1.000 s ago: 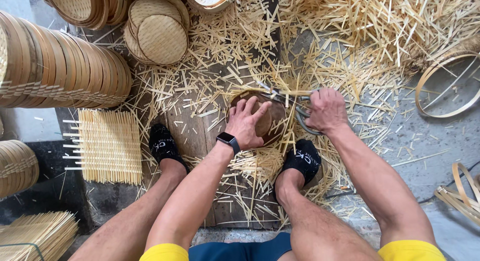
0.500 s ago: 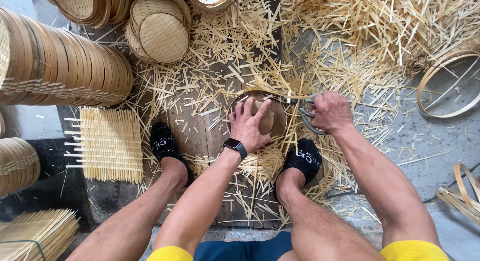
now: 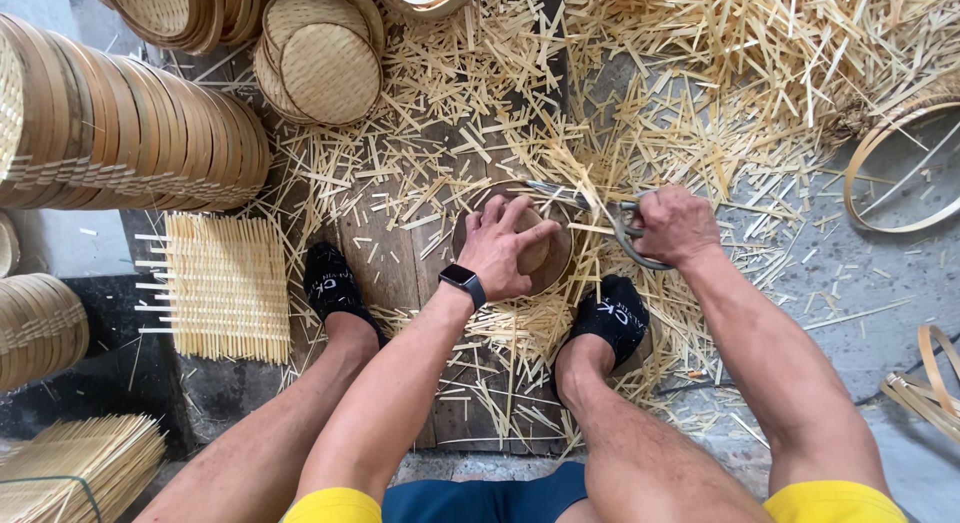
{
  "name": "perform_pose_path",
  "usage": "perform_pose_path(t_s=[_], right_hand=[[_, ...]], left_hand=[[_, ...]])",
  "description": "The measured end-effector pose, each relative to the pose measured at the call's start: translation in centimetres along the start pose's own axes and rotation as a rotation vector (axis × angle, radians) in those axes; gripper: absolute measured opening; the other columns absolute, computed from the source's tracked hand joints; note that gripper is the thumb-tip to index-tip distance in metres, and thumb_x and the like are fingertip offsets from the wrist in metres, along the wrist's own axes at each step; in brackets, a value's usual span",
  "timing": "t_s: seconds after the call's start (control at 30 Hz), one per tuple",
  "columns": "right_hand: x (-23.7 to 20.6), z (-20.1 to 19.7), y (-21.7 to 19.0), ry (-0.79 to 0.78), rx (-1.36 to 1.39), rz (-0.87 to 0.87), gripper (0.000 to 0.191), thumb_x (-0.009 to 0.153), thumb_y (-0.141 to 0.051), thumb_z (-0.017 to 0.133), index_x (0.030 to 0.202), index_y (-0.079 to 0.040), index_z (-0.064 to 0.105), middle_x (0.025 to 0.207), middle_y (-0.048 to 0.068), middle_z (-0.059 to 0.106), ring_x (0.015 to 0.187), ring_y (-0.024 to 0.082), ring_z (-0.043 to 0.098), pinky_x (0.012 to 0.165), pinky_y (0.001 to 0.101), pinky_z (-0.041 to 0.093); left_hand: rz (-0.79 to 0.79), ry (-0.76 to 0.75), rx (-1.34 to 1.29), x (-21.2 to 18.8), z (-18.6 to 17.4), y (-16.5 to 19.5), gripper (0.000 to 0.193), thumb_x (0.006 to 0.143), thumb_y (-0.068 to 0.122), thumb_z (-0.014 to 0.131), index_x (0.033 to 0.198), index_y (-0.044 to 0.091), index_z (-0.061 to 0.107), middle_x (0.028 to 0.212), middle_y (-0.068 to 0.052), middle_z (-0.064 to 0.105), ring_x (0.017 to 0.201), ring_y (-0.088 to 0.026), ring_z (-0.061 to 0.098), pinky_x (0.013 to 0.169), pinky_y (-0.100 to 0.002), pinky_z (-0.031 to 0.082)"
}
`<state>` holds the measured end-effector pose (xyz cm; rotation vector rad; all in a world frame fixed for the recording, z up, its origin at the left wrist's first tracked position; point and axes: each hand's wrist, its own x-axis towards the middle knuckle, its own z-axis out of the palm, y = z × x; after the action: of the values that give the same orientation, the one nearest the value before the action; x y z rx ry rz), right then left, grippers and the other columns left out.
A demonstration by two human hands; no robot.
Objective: The person sits on the floor assembling woven bamboo basket lids. They weave thin bamboo strips into a square mat, bend a bamboo rim ring around a round woven disc, press the disc into the ring using a round wooden form, and trim excess bamboo with scissors, placing finished lids onto a stack.
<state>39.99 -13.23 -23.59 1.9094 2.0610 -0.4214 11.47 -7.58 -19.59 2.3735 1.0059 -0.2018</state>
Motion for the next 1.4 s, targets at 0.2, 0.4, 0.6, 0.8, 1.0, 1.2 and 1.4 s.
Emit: perform_pose_path(t_s=[0.2,0.4,0.6,0.8,1.0,1.2,1.4], right_hand=[[0.5,-0.5,-0.5,0.444,-0.048,-0.129,0.058,0.070,-0.057,0.073,0.081,-0.002,0.063,0.074,0.010,0.057,0.068,0.022,0.057,0.062,0.0341,0.053],[1.5,-1.0,-1.9,0.192,-0.062,-0.050,0.024,0.090,-0.034,0.068,0.084,-0.012,0.063,0.072,0.003,0.055,0.065,0.016,0.056,0.058,0.0316,0.050],[0.4,-0.3,2.4,0.016,0.214,0.249,0.033,0.093,-0.042,0.071,0.089,-0.010,0.063,0.084,0.007,0.058,0.079,0.021,0.058,0.074,0.0386,0.052],[-0.8,0.7,2.8,0.225,0.346,0.738,0.075,0.069,-0.048,0.092,0.111,0.005,0.059,0.105,0.019,0.055,0.099,0.032,0.052,0.095,0.0501,0.045],[-2.2,-0.7,-3.2,0.063,1.085,0.419,0.030,0.091,-0.025,0.075,0.116,-0.008,0.074,0.108,0.010,0.074,0.091,0.016,0.069,0.081,0.0296,0.059],[0.3,-2.7,-7.6,-0.015,1.337,0.438,0.030,0.088,-0.021,0.081,0.111,-0.002,0.076,0.081,0.009,0.075,0.062,0.013,0.063,0.057,0.0306,0.052],[1.1,-3.6,-7.3,-0.065,1.393,0.576,0.022,0.083,-0.018,0.084,0.094,0.001,0.079,0.070,0.007,0.072,0.051,0.012,0.064,0.047,0.0291,0.053]], left_hand=[[0.154,-0.115,0.055,0.7,-0.8,-0.8,0.092,0.048,0.024,0.086,0.135,0.040,0.059,0.151,-0.008,0.039,0.140,-0.038,0.033,0.113,-0.058,0.028],[0.262,-0.180,0.074,0.8,-2.0,-1.4,0.087,0.052,0.025,0.086,0.133,0.042,0.061,0.152,-0.006,0.041,0.143,-0.040,0.033,0.113,-0.056,0.031],[0.256,-0.215,0.053,1.0,-2.7,-1.4,0.086,0.052,0.031,0.089,0.133,0.041,0.059,0.152,-0.007,0.040,0.141,-0.041,0.034,0.112,-0.056,0.032],[-0.457,0.176,-0.339,-0.2,0.6,1.0,0.111,0.063,0.063,0.085,0.156,0.021,0.041,0.135,-0.021,0.045,0.121,-0.038,0.046,0.101,-0.053,0.043],[-0.623,0.448,-0.435,2.8,0.8,-3.6,0.059,0.099,0.057,0.059,0.139,0.014,0.064,0.126,-0.017,0.058,0.118,-0.032,0.053,0.102,-0.048,0.043],[-0.748,0.326,-0.893,5.4,-0.2,-2.8,0.033,0.083,0.044,0.075,0.104,0.019,0.082,0.102,-0.006,0.076,0.099,-0.023,0.071,0.094,-0.037,0.054],[-0.710,0.502,-0.722,5.7,0.4,-2.2,0.026,0.074,0.037,0.086,0.092,0.017,0.085,0.097,-0.011,0.071,0.096,-0.028,0.065,0.090,-0.041,0.050]])
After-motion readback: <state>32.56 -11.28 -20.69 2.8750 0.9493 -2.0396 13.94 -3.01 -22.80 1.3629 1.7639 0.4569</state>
